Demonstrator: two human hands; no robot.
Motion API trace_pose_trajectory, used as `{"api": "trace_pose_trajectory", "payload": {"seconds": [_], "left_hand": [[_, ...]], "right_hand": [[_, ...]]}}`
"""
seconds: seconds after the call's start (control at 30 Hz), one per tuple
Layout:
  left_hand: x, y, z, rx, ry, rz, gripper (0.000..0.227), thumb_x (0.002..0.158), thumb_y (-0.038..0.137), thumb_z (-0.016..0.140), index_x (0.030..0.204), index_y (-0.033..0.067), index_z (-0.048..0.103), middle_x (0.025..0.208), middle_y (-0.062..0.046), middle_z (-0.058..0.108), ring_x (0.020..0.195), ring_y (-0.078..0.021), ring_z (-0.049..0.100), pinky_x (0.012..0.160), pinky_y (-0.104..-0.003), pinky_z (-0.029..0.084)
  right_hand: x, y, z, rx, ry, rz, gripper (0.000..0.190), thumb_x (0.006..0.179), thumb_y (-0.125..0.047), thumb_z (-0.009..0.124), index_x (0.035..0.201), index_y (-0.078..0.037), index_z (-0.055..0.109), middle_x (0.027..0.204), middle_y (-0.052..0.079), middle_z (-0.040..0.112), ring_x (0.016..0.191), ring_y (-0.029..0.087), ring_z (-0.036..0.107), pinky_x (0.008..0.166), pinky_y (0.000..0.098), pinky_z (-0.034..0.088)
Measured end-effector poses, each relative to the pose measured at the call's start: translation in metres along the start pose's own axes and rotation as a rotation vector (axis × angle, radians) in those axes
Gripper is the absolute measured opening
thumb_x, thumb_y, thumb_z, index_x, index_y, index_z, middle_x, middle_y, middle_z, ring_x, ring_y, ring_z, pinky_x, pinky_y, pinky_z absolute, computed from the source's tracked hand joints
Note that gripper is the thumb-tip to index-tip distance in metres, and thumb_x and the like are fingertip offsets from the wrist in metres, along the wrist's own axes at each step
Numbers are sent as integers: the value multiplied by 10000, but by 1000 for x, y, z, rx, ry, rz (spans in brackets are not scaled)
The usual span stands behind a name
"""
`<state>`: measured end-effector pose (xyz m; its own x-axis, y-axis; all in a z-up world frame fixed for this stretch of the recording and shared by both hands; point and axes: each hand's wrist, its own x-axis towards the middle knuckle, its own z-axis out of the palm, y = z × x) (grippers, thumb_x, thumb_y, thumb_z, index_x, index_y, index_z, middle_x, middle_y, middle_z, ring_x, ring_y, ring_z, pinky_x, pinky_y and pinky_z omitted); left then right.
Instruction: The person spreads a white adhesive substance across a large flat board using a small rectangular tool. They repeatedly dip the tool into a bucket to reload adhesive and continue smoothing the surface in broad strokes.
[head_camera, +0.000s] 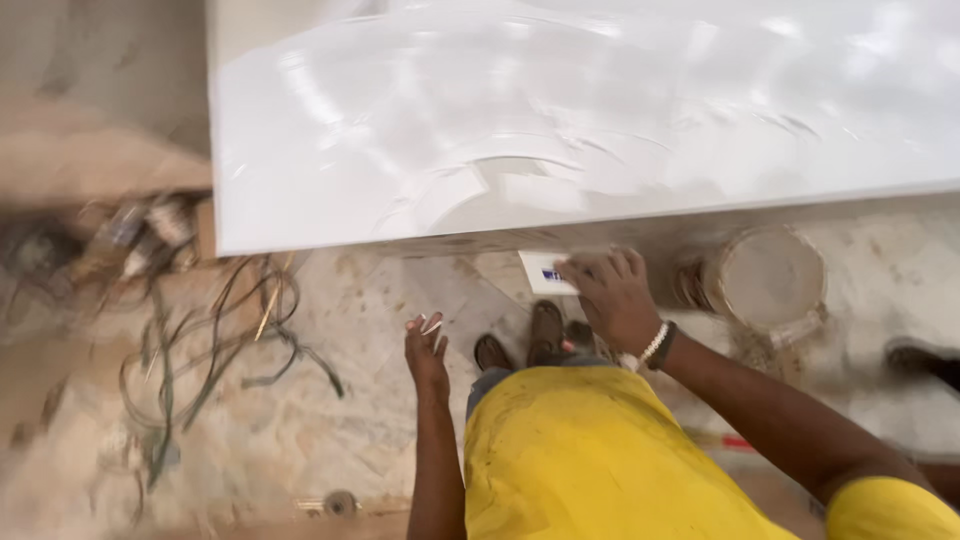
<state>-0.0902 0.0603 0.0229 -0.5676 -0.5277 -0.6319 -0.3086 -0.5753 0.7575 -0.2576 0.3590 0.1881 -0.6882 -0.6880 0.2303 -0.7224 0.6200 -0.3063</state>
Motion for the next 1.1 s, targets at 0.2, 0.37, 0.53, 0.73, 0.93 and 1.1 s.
{"api": "trace_pose_trajectory", "payload": {"seconds": [0.2,0.37,0.53,0.73,0.93,1.1], "left_hand": [[-21,7,63,3,-540,-24,796,989,618,449,1516,32,345,1497,-197,535,1399,-326,506,1143,-465,419],[-68,47,110,300,-803,549,975,968,675,575,1631,48,230,1671,-209,331,1397,-325,508,1131,-399,466],[-87,116,174,979,-405,1165,1151,931,512,759,1677,101,-15,1730,-307,23,1432,-426,487,922,-401,587],[-90,127,236,1665,-269,784,1320,823,520,843,1622,131,-132,1614,-479,-88,992,-450,702,664,-391,611],[-73,74,247,1673,-63,847,1305,822,539,837,1613,142,-121,1608,-472,-71,1043,-485,680,609,-392,623],[-59,31,247,1585,156,1028,1315,769,536,844,1604,158,-99,1580,-435,-48,1337,-561,477,606,-391,634]], "right_hand": [[-82,50,-6,787,393,1167,293,1041,-29,532,1312,41,618,1173,247,659,963,288,624,736,323,532],[-141,51,-54,1505,911,1044,390,1060,-170,418,1435,-74,468,1362,124,608,1242,283,624,1007,444,552],[-143,71,-50,1803,979,896,396,1100,-200,358,1475,-118,454,1387,99,584,1256,286,583,1064,492,474],[-110,123,-34,1929,777,799,380,1114,-226,372,1447,-94,497,1361,110,606,1212,291,595,1037,487,489],[-79,156,-42,1993,526,736,347,1084,-235,417,1401,-127,508,1324,62,607,1187,265,597,997,474,494],[-59,171,-57,1947,337,794,340,1093,-230,432,1410,-138,516,1320,50,608,1174,243,590,984,449,490]]}}
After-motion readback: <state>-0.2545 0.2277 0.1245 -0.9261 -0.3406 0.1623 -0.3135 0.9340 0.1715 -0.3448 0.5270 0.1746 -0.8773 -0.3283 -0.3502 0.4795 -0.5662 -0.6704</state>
